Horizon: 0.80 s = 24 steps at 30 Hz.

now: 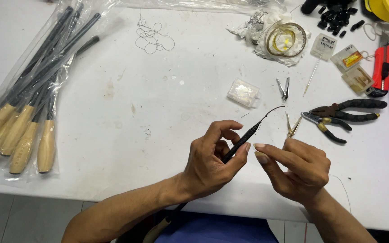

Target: Wrapping thread around a fishing rod guide to secure it to the rod blank and trimming the excess with snips.

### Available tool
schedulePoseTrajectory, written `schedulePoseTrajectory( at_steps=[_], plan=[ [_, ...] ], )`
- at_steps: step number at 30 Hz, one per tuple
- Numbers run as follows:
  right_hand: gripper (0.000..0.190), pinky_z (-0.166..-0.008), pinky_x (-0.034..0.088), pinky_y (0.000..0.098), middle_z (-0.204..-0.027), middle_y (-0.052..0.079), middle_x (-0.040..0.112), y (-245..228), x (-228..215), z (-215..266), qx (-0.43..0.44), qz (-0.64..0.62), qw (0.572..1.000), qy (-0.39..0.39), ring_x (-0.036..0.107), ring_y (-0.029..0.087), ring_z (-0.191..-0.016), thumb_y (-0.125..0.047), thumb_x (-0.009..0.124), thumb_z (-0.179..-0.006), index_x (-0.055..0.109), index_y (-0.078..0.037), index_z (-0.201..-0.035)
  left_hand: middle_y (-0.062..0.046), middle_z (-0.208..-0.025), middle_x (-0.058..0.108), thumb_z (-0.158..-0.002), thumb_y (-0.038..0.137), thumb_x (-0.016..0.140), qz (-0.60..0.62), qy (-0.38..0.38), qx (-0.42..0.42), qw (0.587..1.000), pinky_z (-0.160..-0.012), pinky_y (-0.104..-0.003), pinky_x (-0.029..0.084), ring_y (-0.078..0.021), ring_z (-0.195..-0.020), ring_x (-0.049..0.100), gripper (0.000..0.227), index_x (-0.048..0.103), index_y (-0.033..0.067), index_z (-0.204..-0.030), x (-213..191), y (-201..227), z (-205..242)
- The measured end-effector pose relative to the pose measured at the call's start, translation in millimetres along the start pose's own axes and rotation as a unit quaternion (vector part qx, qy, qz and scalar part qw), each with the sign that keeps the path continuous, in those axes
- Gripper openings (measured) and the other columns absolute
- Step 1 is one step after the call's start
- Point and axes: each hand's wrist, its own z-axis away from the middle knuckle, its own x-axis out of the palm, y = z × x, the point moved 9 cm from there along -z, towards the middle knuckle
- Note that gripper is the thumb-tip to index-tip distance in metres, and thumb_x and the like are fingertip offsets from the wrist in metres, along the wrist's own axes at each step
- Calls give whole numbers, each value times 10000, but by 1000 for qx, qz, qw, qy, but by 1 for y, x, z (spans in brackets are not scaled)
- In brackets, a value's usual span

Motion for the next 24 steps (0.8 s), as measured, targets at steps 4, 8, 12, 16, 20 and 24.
schedulePoseTrajectory(
  at_steps=[4,8,12,16,20,24],
  plan=[
    [117,-473,211,286,-558,25,477,-1,-2,-3,4,-7,1000,17,280,142,-474,-3,758,-915,732,-26,-1027,-7,-828,633,-932,137,730,-5,1,4,1000,-404,-205,334,-46,-423,393,350,540,116,-1226,1,0,1],
    [113,-475,196,299,-545,34,415,0,-5,2,-1,-15,999,32,264,153,-474,20,737,-920,726,2,-1031,-3,-840,632,-933,133,739,-7,8,6,1000,-408,-209,323,-44,-430,378,363,537,126,-1234,2,-2,2],
    [95,-466,215,294,-559,38,457,-7,-6,-1,-23,37,998,44,269,152,-471,43,761,-919,731,21,-1006,-12,-844,630,-942,113,741,-13,9,28,999,-406,-201,337,-41,-441,375,372,527,117,-1247,2,1,4],
    [94,-469,264,283,-569,26,441,-10,-3,0,-39,99,993,43,276,152,-483,14,800,-927,767,11,-1015,-13,-899,659,-941,115,743,-34,26,57,997,-425,-212,376,-62,-449,403,370,535,113,-1248,0,6,5],
    [99,-474,289,285,-597,14,443,-12,-2,4,-58,124,990,44,292,150,-495,2,799,-941,779,-10,-1037,-53,-914,679,-957,85,738,-44,35,96,994,-437,-218,473,-96,-465,484,350,542,94,-1247,-1,12,8],
    [97,-463,277,289,-590,15,436,-14,-3,4,-70,127,988,55,291,146,-490,11,803,-933,776,5,-1027,-63,-1003,688,-960,35,752,-54,46,134,988,-491,-220,575,-130,-546,622,328,570,72,-1231,-3,20,10]
  ],
)
